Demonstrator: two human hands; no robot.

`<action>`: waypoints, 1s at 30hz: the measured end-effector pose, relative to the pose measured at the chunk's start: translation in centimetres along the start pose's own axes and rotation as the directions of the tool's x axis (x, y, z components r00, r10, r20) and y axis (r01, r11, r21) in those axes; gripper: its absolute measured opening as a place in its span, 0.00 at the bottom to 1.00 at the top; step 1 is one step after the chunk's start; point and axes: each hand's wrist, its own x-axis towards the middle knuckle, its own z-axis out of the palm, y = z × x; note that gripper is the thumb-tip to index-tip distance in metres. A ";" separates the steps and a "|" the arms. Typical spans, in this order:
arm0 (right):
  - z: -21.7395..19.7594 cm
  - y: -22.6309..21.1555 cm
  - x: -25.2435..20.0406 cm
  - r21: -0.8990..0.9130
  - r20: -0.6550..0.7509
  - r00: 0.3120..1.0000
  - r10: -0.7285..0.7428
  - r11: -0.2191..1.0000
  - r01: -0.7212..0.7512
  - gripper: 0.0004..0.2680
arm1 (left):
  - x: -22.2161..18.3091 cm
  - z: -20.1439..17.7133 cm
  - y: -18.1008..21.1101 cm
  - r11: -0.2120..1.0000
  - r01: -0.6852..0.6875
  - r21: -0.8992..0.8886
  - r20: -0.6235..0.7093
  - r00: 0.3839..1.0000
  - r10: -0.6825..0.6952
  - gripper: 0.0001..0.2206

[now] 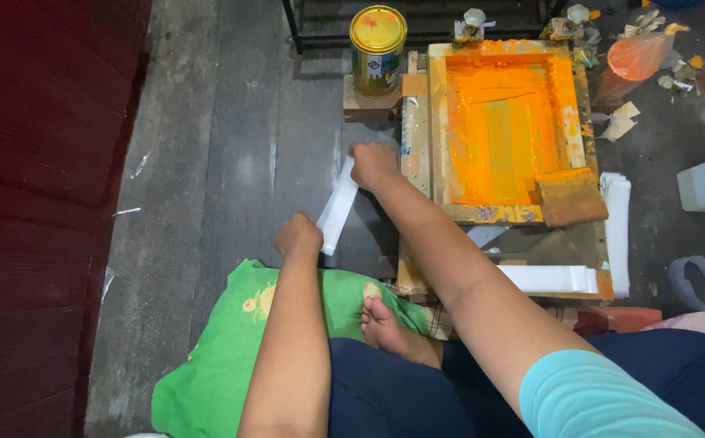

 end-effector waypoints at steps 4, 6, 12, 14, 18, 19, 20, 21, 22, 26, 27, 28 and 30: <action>0.2 0.7 0.4 0.032 0.010 1.000 -0.003 0.999 0.002 0.15 | 0.3 0.4 0.1 0.999 0.034 0.010 0.006 0.999 -0.034 0.10; 0.5 0.9 0.7 0.013 0.006 1.000 -0.001 1.000 0.001 0.16 | 0.2 0.3 -0.1 1.000 0.005 -0.023 0.003 1.000 -0.005 0.10; -0.6 0.2 0.0 -0.006 0.048 0.999 0.019 1.000 -0.019 0.17 | 0.9 1.1 -0.5 0.999 -0.023 -0.042 0.035 0.999 0.024 0.11; -0.5 0.3 0.1 0.000 0.047 0.999 0.009 1.000 -0.009 0.16 | 0.4 0.9 -0.5 0.999 -0.035 -0.041 0.035 0.999 0.037 0.12; -0.5 0.4 0.1 -0.002 0.052 0.999 0.001 1.000 -0.001 0.15 | -3.4 -2.5 1.0 1.000 -0.026 -0.002 0.107 0.994 0.026 0.18; -0.5 0.3 0.1 -0.002 0.050 0.999 0.002 1.000 -0.002 0.15 | -3.3 -2.4 1.0 1.000 -0.027 -0.002 0.106 0.994 0.027 0.18; -0.4 0.3 0.1 -0.021 0.045 0.999 0.005 1.000 -0.004 0.15 | -3.2 -2.3 1.1 0.999 -0.031 0.014 0.105 0.994 0.030 0.19; -0.3 0.2 0.1 -0.039 0.042 0.999 0.009 0.999 -0.007 0.14 | -3.2 -2.2 1.1 0.999 -0.034 0.030 0.106 0.994 0.031 0.20; 0.2 0.6 0.4 -0.038 0.042 0.999 0.009 0.999 -0.008 0.14 | -3.3 -2.3 1.2 0.999 -0.034 0.030 0.106 0.994 0.031 0.20; 1.0 1.0 0.7 -0.037 -0.003 1.000 -0.021 0.999 0.020 0.14 | -2.5 -1.4 1.0 0.996 -0.074 0.052 0.146 0.987 0.066 0.22; 0.9 0.9 0.4 -0.032 -0.007 1.000 -0.024 0.999 0.023 0.14 | -2.1 -0.8 0.9 0.995 -0.082 0.053 0.149 0.986 0.074 0.23; 0.9 0.9 0.5 -0.032 -0.006 1.000 -0.023 0.999 0.023 0.14 | -2.3 -1.0 1.1 0.995 -0.082 0.053 0.151 0.986 0.073 0.23; 0.8 0.8 0.6 -0.053 0.001 1.000 -0.031 0.998 0.031 0.14 | -2.6 -1.4 1.4 0.995 -0.092 0.047 0.167 0.983 0.083 0.23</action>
